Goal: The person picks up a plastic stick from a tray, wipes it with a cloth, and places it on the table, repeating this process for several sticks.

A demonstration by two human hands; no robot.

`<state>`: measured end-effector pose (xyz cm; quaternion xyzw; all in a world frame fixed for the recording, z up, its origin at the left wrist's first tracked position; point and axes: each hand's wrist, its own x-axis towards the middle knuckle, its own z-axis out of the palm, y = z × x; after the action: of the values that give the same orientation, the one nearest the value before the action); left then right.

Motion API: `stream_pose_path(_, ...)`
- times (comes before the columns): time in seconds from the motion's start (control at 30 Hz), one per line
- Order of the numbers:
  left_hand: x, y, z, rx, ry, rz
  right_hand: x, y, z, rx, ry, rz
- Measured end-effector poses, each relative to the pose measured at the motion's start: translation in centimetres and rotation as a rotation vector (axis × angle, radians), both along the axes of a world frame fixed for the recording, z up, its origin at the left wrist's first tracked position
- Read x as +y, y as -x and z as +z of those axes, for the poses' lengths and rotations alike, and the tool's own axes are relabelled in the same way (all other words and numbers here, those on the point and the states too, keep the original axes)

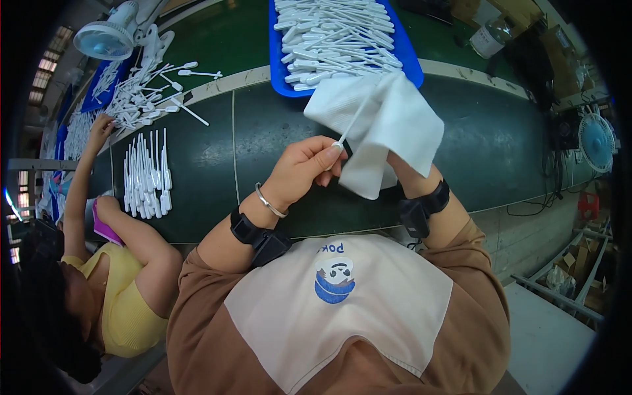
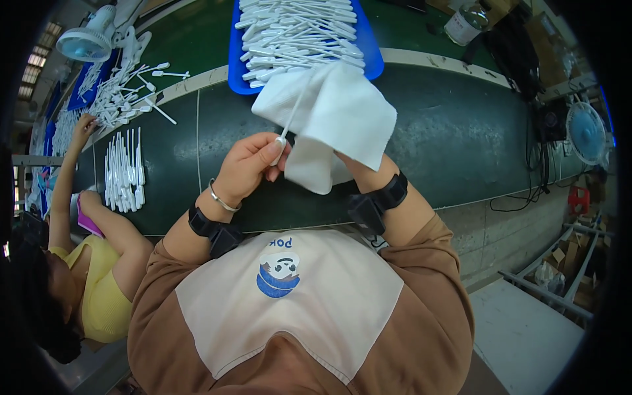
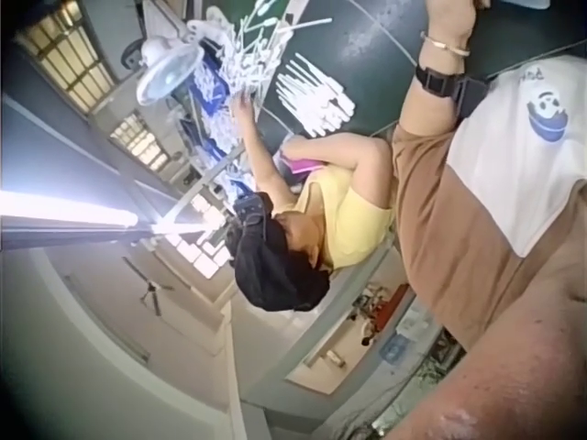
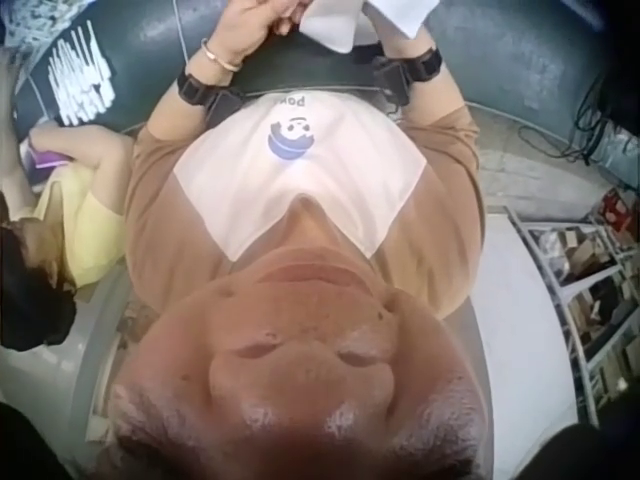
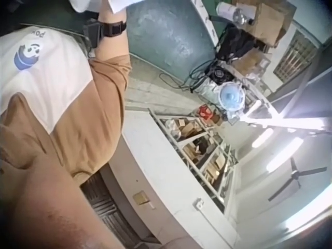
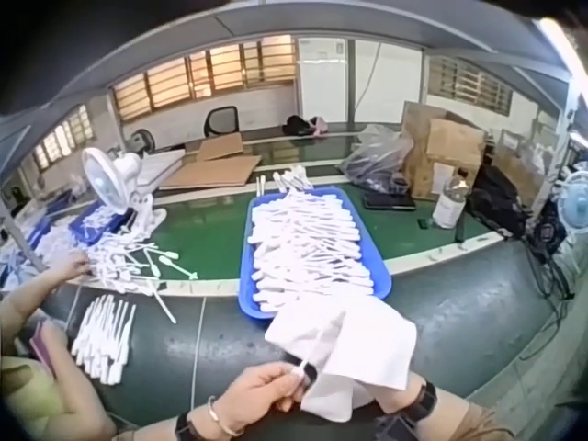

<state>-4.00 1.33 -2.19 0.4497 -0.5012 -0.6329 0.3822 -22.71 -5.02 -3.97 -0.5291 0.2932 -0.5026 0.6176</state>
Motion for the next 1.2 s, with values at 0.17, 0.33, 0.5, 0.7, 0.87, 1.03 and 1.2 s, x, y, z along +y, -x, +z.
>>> stream_pose_path(0.17, 0.1, 1.1, 0.1, 0.681, -0.334, 0.045, 1.3, -3.0, -0.3, 0.71, 1.045, -0.182)
stream_pose_path(0.33, 0.2, 1.0, -0.1, 0.621, -0.474, 0.08, 0.9, -1.4, 1.1, 0.703, 1.097, -0.066)
stream_pose_path(0.5, -0.4, 0.7, -1.1, 0.717, -0.386, -0.209, 0.3, 0.4, -0.1, 0.105, 0.196, -0.13)
stream_pose_path(0.7, -0.8, -0.1, -1.2, 0.787, -0.365, -0.203, 0.1, 0.1, -0.4, -0.282, -0.121, -0.181)
stream_pose_path(0.87, -0.9, -0.1, -1.3, 0.671, -0.301, -0.019, 0.4, -0.9, -1.0, -0.455, -0.323, -0.055)
stream_pose_path(1.03, -0.4, 1.4, -5.0, -0.382, 0.825, 0.165, 1.7, -5.2, -1.8, 0.383, 0.577, -0.149)
stream_pose_path(1.2, -0.6, -1.0, -1.3, -0.35, 0.811, -0.073, 0.6, -3.7, 2.8, 1.051, 1.067, -0.161)
